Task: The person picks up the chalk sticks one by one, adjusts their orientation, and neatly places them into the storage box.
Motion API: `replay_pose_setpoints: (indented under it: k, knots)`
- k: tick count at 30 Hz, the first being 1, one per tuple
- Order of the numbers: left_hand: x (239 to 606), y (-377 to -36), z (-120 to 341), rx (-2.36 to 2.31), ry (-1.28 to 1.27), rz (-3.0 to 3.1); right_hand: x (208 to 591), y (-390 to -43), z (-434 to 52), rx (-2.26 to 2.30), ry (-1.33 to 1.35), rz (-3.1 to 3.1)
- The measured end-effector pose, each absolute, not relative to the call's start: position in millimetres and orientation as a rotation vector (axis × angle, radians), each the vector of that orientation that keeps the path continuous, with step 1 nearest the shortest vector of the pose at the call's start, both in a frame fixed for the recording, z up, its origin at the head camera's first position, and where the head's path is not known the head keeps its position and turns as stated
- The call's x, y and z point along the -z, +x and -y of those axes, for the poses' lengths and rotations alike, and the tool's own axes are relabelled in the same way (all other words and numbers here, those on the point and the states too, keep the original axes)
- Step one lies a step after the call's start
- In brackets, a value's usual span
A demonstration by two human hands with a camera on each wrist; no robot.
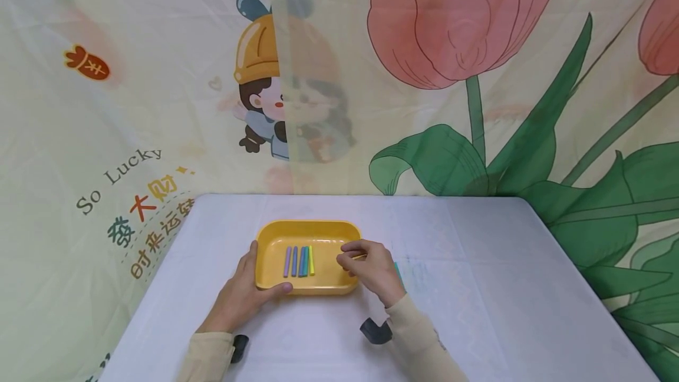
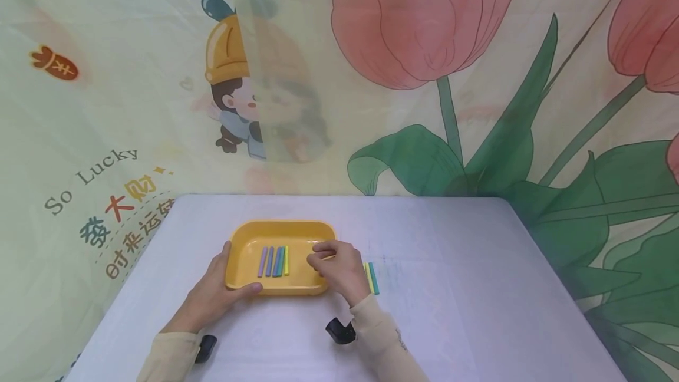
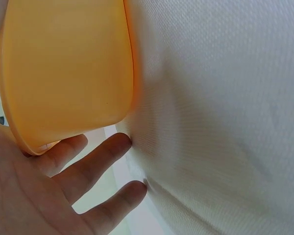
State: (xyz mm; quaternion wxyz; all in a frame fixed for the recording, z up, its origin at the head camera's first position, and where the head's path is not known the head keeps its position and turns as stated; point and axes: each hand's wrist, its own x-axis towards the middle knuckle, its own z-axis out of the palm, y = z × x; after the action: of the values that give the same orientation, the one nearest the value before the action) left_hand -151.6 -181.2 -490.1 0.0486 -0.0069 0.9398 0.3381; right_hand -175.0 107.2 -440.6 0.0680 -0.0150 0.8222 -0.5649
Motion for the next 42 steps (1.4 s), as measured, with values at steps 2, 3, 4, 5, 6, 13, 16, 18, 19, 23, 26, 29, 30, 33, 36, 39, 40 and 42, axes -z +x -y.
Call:
replay_pose_setpoints:
  k: [2,3,4,5,6,13,16,18,19,23,26,29,30,33,36,39,40,42]
  knots:
    - [490,-152,182,-1.031,-0.016,-2.862,440,-173,-114,1.724,-0.048,-2.478]
    - [489,-152,182,-1.029,-0.015,-2.861,440,-173,-118,1.734,-0.053,-2.482]
    - [489,-152,182,-1.029,-0.013,-2.860,440,-172,-121,1.742,-0.038,-2.482]
    - [489,-152,182,-1.027,-0.011,-2.857,440,-172,-125,1.752,-0.031,-2.485]
    - [489,-152,182,-1.026,-0.008,-2.854,440,-171,-129,1.754,-0.014,-2.490]
    - [489,-152,182,-1.021,-0.019,-2.841,443,-172,-153,1.675,0.221,-2.543]
    - [490,-152,182,-1.018,-0.034,-2.842,447,-172,-165,1.642,0.297,-2.563]
    - [490,-151,183,-1.016,-0.041,-2.844,449,-173,-173,1.622,0.331,-2.581]
    - [489,-151,183,-1.017,-0.047,-2.845,451,-173,-177,1.612,0.341,-2.590]
    - [490,-151,183,-1.018,-0.039,-2.846,458,-174,-192,1.586,0.389,-2.601]
    - [490,-151,183,-1.012,-0.032,-2.844,467,-175,-200,1.559,0.400,-2.612]
    - [490,-150,183,-1.013,-0.030,-2.842,479,-175,-207,1.510,0.391,-2.648]
    - [490,-150,183,-1.010,-0.030,-2.843,483,-175,-208,1.496,0.384,-2.656]
    - [491,-151,182,-1.014,-0.026,-2.845,495,-175,-212,1.425,0.368,-2.705]
    - [492,-152,181,-1.017,-0.031,-2.845,503,-175,-214,1.363,0.355,-2.752]
    - [491,-152,180,-1.018,-0.031,-2.846,507,-176,-213,1.311,0.351,-2.798]
    - [491,-152,180,-1.017,-0.029,-2.848,507,-176,-212,1.301,0.348,-2.809]
    - [490,-152,180,-1.010,-0.023,-2.851,507,-177,-211,1.279,0.338,-2.826]
